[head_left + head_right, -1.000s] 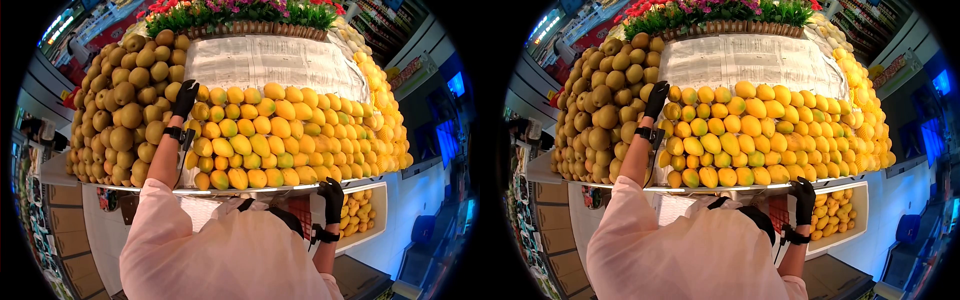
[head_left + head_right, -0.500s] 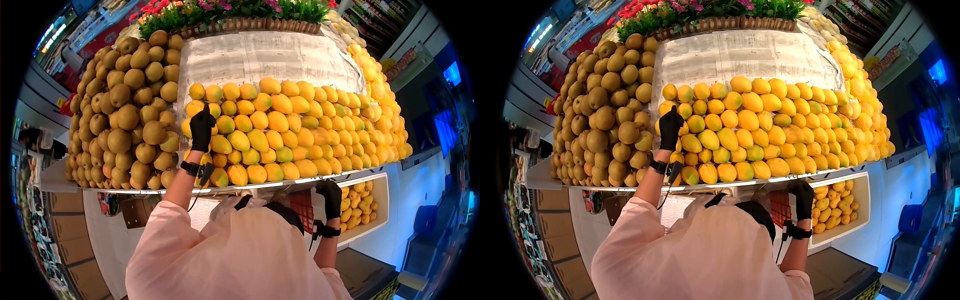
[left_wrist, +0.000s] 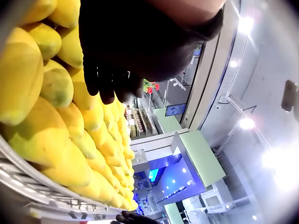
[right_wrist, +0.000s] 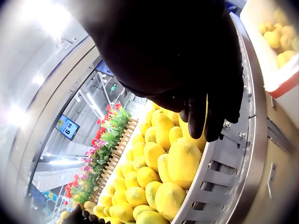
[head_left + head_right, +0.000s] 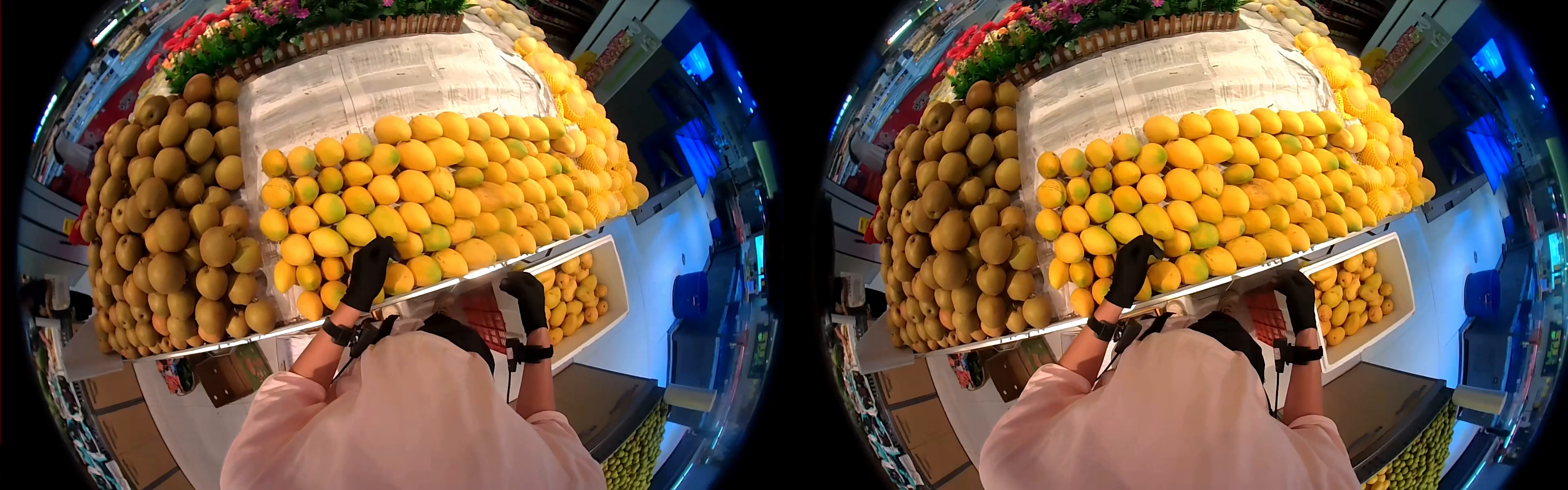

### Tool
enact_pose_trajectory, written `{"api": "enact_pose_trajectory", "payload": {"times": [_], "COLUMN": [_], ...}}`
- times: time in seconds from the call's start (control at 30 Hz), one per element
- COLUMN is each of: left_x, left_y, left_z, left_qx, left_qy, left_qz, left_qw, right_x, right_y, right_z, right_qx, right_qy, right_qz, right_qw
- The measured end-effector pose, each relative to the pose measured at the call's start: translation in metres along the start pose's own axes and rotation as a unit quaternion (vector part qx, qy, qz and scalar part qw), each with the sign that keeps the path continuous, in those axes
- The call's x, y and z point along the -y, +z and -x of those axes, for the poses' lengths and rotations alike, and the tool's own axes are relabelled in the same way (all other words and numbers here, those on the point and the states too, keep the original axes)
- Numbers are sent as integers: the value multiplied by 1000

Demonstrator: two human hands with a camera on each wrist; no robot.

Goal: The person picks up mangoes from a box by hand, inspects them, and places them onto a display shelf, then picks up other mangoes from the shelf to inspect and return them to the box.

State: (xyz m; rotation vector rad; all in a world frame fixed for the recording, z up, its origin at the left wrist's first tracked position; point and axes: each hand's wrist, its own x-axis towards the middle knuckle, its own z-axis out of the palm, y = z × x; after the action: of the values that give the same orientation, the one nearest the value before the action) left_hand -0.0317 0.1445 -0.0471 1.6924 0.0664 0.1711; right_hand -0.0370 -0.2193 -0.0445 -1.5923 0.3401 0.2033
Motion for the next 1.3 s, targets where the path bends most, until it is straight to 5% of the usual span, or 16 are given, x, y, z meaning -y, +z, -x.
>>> {"api": "enact_pose_trajectory", "payload": {"times": [0.43, 0.57, 0.7, 0.9, 1.17, 1.23, 1.27, 1.3], "left_x": [-18, -24, -36, -33, -48, -40, -38, -46], "left_y": [40, 55, 75, 112, 162, 166, 170, 176], "left_z": [-2, -1, -1, -2, -11, -14, -13, -13], "left_qx": [164, 167, 216, 311, 239, 215, 208, 214], "left_qy": [-20, -95, -139, -39, 23, 24, -9, -32], "left_qz": [65, 40, 149, 132, 211, 121, 190, 238], "left_qw": [984, 981, 955, 940, 948, 969, 959, 947], "right_x": [-21, -34, -33, -77, -114, -129, -153, -184], "right_y": [-44, -65, -81, -146, -236, -251, -272, -292], "right_z": [21, 19, 25, 28, 45, 38, 32, 26], "right_qx": [-29, 4, -10, -46, -121, -179, -107, -13], "right_qy": [43, 70, 127, 187, 207, 247, 29, -191], "right_qz": [-68, -10, 16, 13, -50, -115, 225, 526], "right_qw": [996, 998, 992, 981, 969, 945, 968, 829]}}
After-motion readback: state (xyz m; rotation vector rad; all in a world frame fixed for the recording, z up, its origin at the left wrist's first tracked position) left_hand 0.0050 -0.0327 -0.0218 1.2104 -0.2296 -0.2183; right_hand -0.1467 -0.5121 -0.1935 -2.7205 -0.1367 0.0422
